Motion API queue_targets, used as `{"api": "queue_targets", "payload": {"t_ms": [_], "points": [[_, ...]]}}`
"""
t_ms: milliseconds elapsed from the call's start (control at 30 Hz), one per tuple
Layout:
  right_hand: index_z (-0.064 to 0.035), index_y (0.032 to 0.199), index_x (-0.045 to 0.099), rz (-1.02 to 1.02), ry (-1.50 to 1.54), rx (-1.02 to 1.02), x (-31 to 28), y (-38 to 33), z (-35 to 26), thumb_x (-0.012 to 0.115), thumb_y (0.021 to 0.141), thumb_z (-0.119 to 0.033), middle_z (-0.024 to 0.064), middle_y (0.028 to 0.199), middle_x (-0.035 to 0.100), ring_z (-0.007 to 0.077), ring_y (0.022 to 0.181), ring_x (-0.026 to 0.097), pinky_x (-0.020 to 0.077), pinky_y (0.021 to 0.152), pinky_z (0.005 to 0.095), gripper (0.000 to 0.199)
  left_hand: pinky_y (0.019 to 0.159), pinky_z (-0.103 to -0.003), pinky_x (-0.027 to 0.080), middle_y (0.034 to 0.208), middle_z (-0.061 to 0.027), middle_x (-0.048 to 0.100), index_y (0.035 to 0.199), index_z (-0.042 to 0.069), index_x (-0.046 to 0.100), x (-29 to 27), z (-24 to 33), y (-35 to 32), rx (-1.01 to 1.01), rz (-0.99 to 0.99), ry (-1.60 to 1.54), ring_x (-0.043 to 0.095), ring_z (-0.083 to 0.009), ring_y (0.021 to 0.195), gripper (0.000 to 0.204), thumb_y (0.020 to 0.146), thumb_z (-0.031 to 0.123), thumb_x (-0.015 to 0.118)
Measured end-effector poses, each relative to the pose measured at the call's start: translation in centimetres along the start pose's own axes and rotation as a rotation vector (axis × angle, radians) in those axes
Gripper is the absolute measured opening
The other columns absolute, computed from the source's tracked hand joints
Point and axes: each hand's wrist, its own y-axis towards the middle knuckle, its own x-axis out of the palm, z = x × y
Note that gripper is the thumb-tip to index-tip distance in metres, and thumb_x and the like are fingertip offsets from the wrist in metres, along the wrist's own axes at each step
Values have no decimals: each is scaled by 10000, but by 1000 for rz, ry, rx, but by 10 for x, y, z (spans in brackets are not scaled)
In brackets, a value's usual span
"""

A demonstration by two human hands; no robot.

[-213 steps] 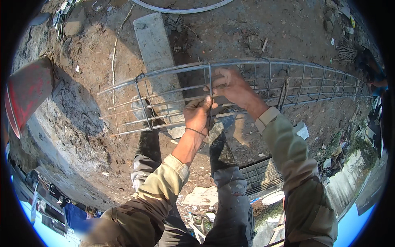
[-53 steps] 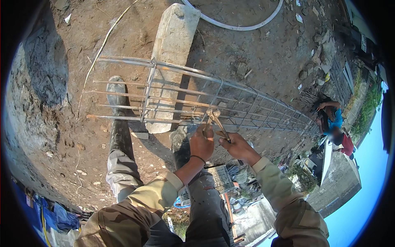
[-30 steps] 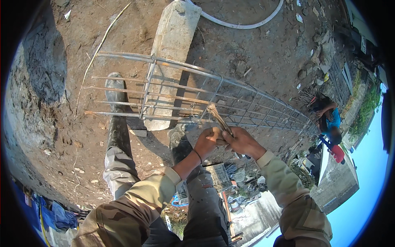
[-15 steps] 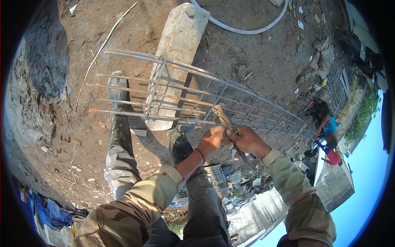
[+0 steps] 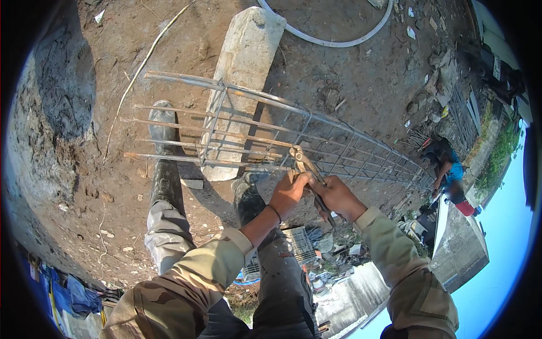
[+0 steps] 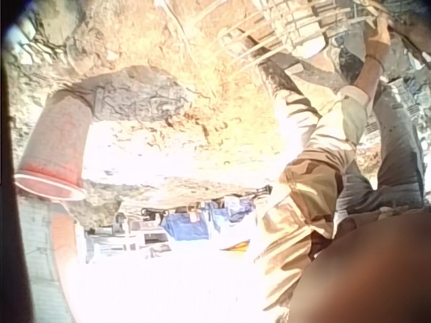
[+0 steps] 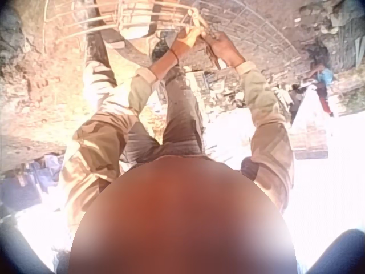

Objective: The person ties metal rebar wires together to assemble a structural reinforcement cage. This is done by hand using pliers.

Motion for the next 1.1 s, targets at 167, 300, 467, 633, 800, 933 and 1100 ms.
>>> {"api": "queue_targets", "payload": {"t_ms": [167, 300, 467, 633, 800, 933, 1100], "points": [[23, 843, 607, 84, 288, -75, 40, 8, 24, 583, 1037, -332, 102, 578, 590, 199, 399, 562, 445, 384, 354, 405, 757, -333, 555, 957, -86, 693, 1093, 7, 615, -5, -13, 27, -180, -155, -444, 686, -190, 831, 401, 1037, 399, 554], [23, 867, 624, 206, 320, -274, 67, 31, 55, 580, 1023, -166, 93, 593, 595, 192, 407, 563, 443, 388, 361, 249, 695, -311, 559, 948, -69, 667, 1118, 38, 549, -6, -29, 31, -173, -171, -515, 671, -169, 797, 386, 1046, 418, 561], [25, 1014, 589, 224, 426, -335, 80, 36, 64, 514, 1023, -58, 65, 612, 573, 154, 409, 546, 451, 370, 306, 112, 679, -324, 560, 907, -74, 656, 1072, 51, 534, -6, -38, 31, -167, -101, -270, 674, -174, 803, 358, 1048, 408, 559], [-27, 1097, 546, 208, 363, -437, 83, 42, 70, 502, 1056, -166, 28, 644, 550, 130, 381, 508, 413, 345, 287, 151, 685, -337, 580, 892, -91, 654, 1057, 52, 541, -7, -14, 23, -229, -129, -490, 687, -201, 821, 360, 1021, 403, 611], [-54, 1031, 557, -649, 1455, -39, 32, 21, 71, 538, 1057, -339, 25, 623, 462, 91, 350, 386, 293, 332, 243, 287, 792, -393, 617, 858, -91, 631, 1021, 37, 552, 11, 0, 36, -280, -162, -776, 703, -236, 864, 314, 1026, 347, 605], [-15, 1068, 582, -415, 947, -120, 15, 15, 68, 593, 1024, -259, 61, 693, 570, 116, 377, 470, 362, 354, 264, 248, 799, -404, 633, 824, -81, 577, 1000, 12, 534, 31, -25, 49, -148, -13, -721, 717, -278, 889, 296, 1045, 302, 568], [32, 1136, 588, 445, -419, -398, 21, -16, 48, 647, 972, -226, 165, 756, 668, 296, 513, 652, 490, 455, 404, 311, 775, -406, 606, 839, -78, 555, 1013, 5, 491, 47, -22, 52, -182, 77, -733, 723, -319, 942, 257, 1086, 250, 465]]}}
